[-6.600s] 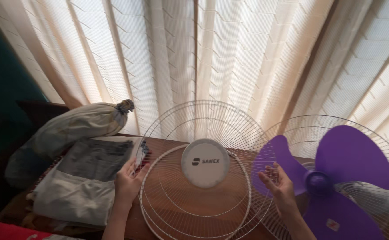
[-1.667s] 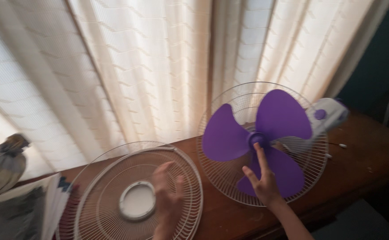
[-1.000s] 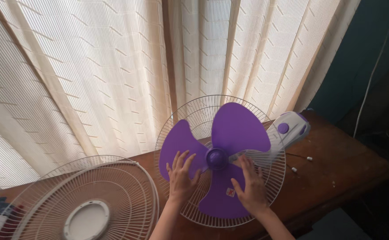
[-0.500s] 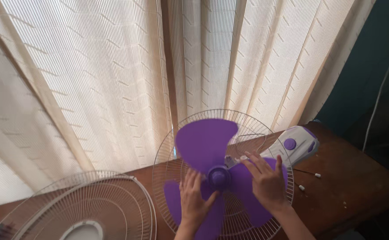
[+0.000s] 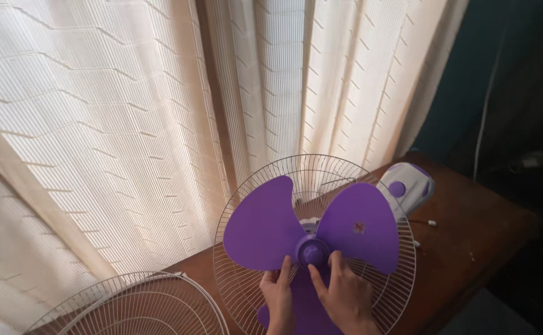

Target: The person disassembles a purple table fan by removing the front grille, unscrewing the blade hub, detaching the fan blades, and separating the rear grille and motor housing. The components are placed on a wooden table.

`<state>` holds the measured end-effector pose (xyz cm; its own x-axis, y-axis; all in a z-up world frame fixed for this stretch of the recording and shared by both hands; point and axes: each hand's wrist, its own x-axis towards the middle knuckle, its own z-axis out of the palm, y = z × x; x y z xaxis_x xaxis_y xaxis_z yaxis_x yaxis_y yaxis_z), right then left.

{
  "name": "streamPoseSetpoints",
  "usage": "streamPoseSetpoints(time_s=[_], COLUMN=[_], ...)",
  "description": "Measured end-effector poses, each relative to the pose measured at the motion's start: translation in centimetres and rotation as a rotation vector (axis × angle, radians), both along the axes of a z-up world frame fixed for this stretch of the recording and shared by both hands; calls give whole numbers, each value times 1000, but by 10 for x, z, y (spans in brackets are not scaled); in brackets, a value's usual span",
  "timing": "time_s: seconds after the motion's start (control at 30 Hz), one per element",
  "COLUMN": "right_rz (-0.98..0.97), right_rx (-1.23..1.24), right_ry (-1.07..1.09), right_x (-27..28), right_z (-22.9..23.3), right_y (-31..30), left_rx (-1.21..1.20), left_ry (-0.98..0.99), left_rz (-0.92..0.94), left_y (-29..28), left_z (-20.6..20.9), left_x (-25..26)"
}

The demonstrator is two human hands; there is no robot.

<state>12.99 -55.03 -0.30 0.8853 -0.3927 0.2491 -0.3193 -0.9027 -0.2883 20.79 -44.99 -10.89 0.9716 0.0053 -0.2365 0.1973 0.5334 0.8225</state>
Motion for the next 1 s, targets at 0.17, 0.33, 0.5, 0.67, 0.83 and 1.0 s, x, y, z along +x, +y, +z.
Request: streamPoseSetpoints(time_s=[0.17, 0.33, 0.5, 0.67, 0.83, 1.0], right_rz=[-44, -73, -109, -33, 119, 309], right_rx=[-24, -144, -192, -231, -318, -315], right_ry=[96, 12, -32, -92, -175, -207], right_x=[14, 25, 33, 34, 36, 43], right_z=[1, -4, -11, -19, -21, -19], right_y=[6, 14, 16, 8, -8, -29], left_rx=[-71, 115, 162, 279, 144, 252], left_ry=[60, -28, -124, -152, -172, -254], left_rz=[-13, 52, 106, 128, 128, 200], left_y=[-1, -3, -7, -8, -7, -7], left_z=[7, 5, 2, -6, -1, 9], left_x=[6, 3, 4, 7, 3, -4])
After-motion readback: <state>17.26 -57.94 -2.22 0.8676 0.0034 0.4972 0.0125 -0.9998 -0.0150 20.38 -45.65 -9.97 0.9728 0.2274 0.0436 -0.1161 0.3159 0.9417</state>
